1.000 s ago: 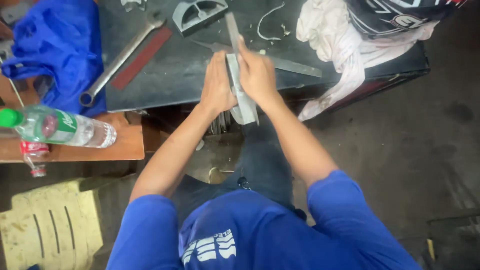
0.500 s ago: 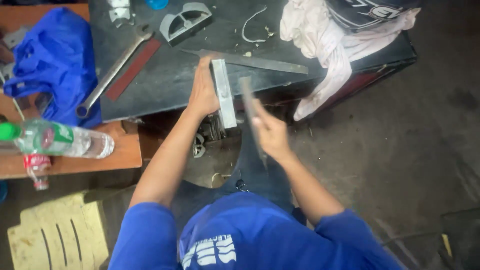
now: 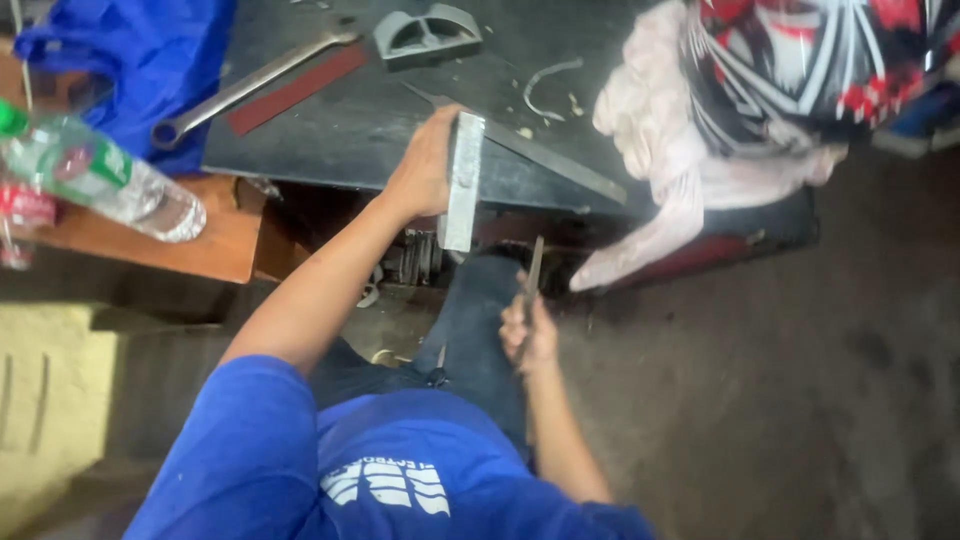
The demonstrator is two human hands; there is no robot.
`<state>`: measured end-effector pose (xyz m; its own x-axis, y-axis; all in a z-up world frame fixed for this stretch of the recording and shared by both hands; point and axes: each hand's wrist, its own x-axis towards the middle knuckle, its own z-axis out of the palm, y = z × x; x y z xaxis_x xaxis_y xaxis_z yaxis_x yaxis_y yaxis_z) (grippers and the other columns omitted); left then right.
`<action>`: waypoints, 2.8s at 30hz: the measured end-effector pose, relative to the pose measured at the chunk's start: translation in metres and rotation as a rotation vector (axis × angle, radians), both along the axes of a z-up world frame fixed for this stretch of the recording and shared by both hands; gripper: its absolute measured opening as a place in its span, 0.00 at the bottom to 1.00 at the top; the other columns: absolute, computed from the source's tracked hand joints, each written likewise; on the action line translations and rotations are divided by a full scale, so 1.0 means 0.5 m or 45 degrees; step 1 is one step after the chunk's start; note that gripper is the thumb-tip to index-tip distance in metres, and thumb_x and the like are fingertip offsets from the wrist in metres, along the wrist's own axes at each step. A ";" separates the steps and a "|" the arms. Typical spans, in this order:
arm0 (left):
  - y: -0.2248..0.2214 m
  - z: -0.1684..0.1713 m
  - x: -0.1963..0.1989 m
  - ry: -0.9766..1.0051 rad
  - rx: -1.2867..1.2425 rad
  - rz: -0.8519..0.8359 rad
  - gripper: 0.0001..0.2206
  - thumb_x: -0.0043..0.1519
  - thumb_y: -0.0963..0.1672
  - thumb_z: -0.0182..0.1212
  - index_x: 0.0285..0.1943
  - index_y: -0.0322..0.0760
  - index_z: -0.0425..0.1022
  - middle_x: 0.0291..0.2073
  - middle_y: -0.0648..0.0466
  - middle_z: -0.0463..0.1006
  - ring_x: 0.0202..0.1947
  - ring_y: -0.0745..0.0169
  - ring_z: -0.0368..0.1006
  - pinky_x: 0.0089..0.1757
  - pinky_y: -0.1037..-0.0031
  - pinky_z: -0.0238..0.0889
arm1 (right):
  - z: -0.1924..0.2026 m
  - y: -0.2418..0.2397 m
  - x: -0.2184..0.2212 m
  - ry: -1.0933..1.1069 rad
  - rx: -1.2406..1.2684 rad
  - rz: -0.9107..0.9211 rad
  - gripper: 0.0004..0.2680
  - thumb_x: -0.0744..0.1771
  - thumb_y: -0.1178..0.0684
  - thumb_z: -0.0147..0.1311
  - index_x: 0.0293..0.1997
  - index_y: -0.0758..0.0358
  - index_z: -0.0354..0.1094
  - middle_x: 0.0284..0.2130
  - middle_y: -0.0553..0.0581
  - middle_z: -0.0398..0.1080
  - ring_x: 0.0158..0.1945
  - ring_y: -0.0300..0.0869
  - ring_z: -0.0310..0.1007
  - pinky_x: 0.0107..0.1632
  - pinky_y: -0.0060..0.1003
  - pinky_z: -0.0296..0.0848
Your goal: File the edges of a metal component and check dimensions with a square ruler
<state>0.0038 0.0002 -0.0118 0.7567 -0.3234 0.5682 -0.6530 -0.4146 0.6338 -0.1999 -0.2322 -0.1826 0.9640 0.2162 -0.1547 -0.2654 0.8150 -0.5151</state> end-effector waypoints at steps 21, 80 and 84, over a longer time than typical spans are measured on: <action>0.009 0.009 -0.013 -0.021 0.060 -0.068 0.46 0.43 0.50 0.75 0.70 0.33 0.54 0.54 0.39 0.67 0.58 0.36 0.67 0.51 0.50 0.62 | -0.056 0.077 -0.004 0.146 -0.237 -0.006 0.19 0.71 0.45 0.36 0.69 0.59 0.53 0.25 0.58 0.52 0.17 0.39 0.49 0.14 0.28 0.53; 0.149 0.048 0.070 0.164 0.639 0.095 0.41 0.45 0.51 0.64 0.69 0.29 0.58 0.48 0.35 0.74 0.51 0.34 0.64 0.48 0.54 0.56 | 0.025 0.151 0.006 0.135 -0.438 0.004 0.17 0.69 0.53 0.42 0.65 0.70 0.57 0.22 0.60 0.62 0.12 0.33 0.47 0.11 0.26 0.45; 0.129 0.041 0.071 0.305 0.532 0.275 0.45 0.45 0.53 0.75 0.71 0.33 0.59 0.52 0.32 0.70 0.53 0.35 0.63 0.51 0.56 0.54 | 0.027 0.152 0.000 0.122 -0.433 0.010 0.17 0.69 0.53 0.43 0.65 0.70 0.58 0.21 0.60 0.61 0.12 0.33 0.47 0.11 0.26 0.45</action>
